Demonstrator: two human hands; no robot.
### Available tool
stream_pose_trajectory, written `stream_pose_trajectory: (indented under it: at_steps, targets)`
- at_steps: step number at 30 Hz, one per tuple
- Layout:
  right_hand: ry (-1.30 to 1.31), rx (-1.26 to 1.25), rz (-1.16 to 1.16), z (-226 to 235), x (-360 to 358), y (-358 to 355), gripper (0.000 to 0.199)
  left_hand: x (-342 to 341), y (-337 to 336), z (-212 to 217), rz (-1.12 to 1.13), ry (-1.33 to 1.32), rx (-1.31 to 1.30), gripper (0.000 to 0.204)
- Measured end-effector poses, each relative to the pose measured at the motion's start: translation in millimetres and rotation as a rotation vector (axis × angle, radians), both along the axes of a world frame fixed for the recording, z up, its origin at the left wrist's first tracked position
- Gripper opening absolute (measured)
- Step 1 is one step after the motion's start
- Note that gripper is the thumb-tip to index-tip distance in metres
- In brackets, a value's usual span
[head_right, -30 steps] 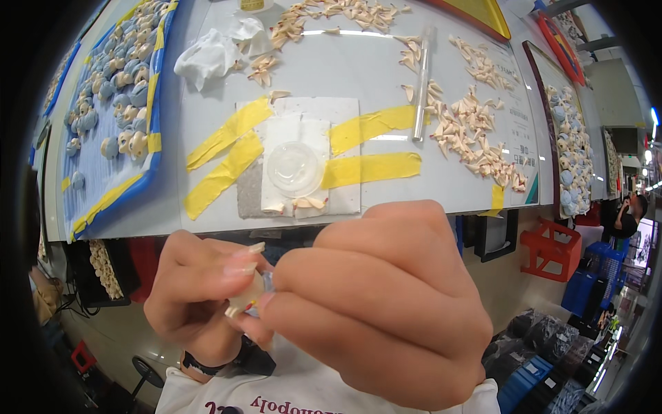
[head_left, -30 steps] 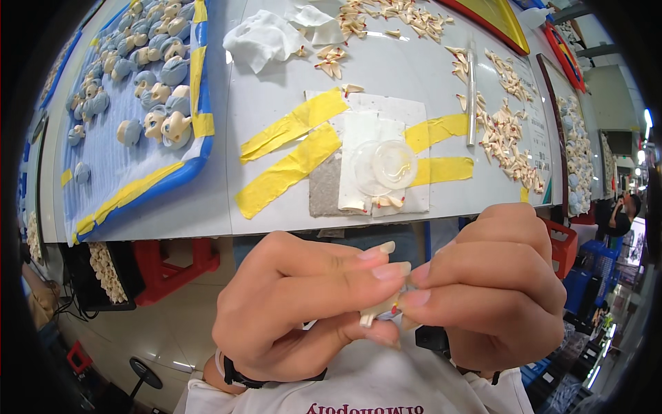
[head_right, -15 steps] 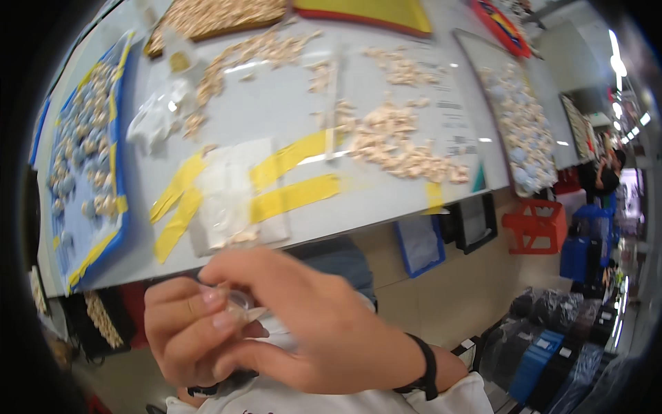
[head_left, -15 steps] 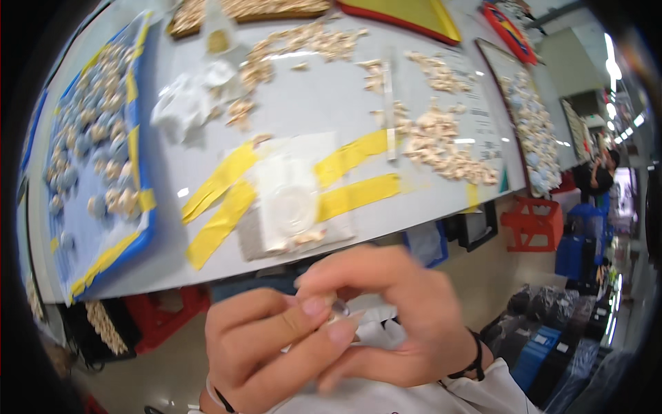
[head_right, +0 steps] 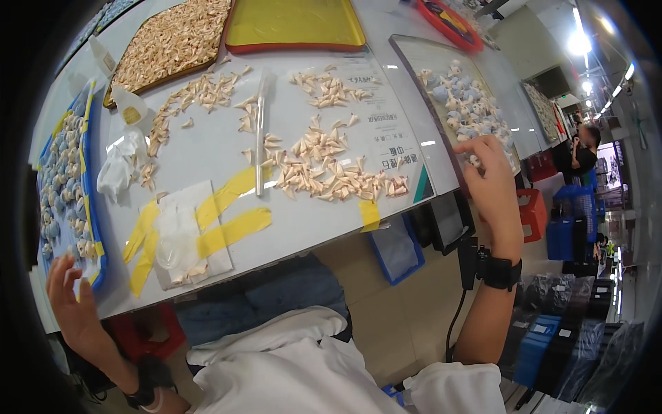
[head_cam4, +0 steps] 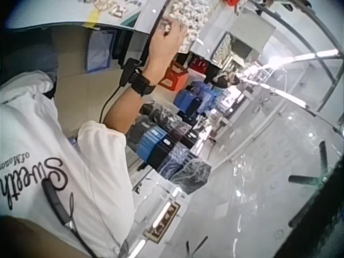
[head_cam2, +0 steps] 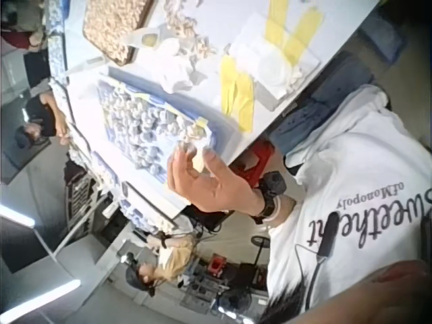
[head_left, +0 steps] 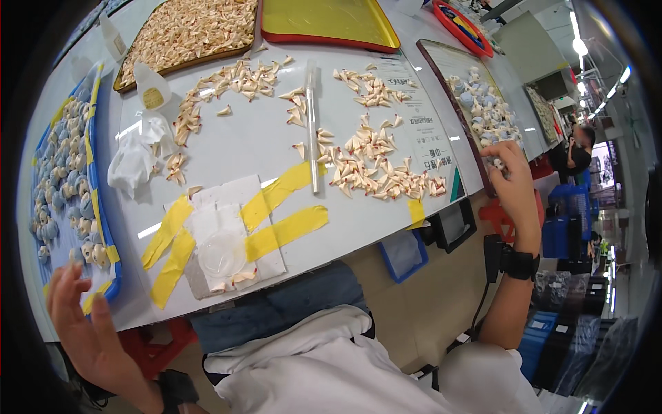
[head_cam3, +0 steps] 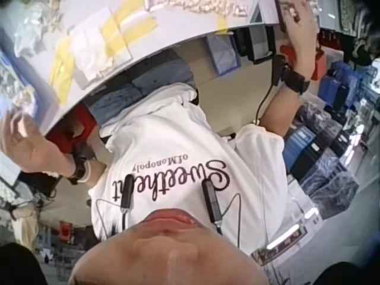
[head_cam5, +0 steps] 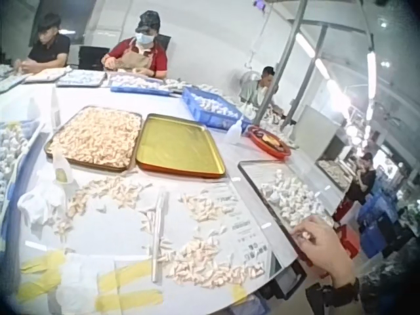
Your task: The person assembles small doll heads by attaching tiny white components, likely ears, to the sides of each head. They pick up a head from a blue tray, attach the parts by hand, and place the finished head back on the tray, repeating this process throughout the clip.
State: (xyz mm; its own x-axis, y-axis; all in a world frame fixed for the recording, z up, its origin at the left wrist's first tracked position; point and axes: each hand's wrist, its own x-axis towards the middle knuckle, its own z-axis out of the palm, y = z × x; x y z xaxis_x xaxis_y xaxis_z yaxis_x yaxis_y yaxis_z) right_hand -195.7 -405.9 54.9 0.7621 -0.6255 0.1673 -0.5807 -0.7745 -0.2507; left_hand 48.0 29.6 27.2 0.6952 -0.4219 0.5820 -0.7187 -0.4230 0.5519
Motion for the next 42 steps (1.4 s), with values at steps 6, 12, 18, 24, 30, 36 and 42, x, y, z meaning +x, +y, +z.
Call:
stream_pose_trajectory:
  at_steps: [6, 12, 18, 24, 30, 36, 42]
  targets:
    - [0.059, -0.135, -0.024, 2.3, -4.7, -1.0, 0.028, 61.8, 48.9, 9.6, 0.212, 0.017, 0.296, 0.033]
    - [-0.045, 0.022, 0.076, 22.7, 46.8, 41.3, 0.024, 59.3, 12.9, -1.8, 0.095, 0.104, 0.609, 0.038]
    - [0.071, 0.262, 0.213, 6.2, 59.9, 36.2, 0.013, 53.7, 11.5, 11.0, -0.005, 0.091, 0.654, 0.028]
    - [0.018, 0.130, 0.258, -5.8, 56.4, 37.7, 0.011, 47.6, 37.1, 11.1, 0.140, 0.303, 0.387, 0.018]
    - [-0.303, 0.071, 0.214, 17.7, 63.8, 73.8, 0.012, 30.8, 53.8, 2.4, 0.057, 0.345, -0.130, 0.027]
    - [-0.502, 0.555, 0.297, 30.0, 89.2, 142.4, 0.005, -22.7, 0.6, -7.0, -0.307, 0.659, -0.510, 0.039]
    - [-0.386, 0.623, 0.523, 16.8, 130.6, 180.8, 0.015, -39.1, -25.3, -24.2, -0.546, 0.887, -0.668, 0.038]
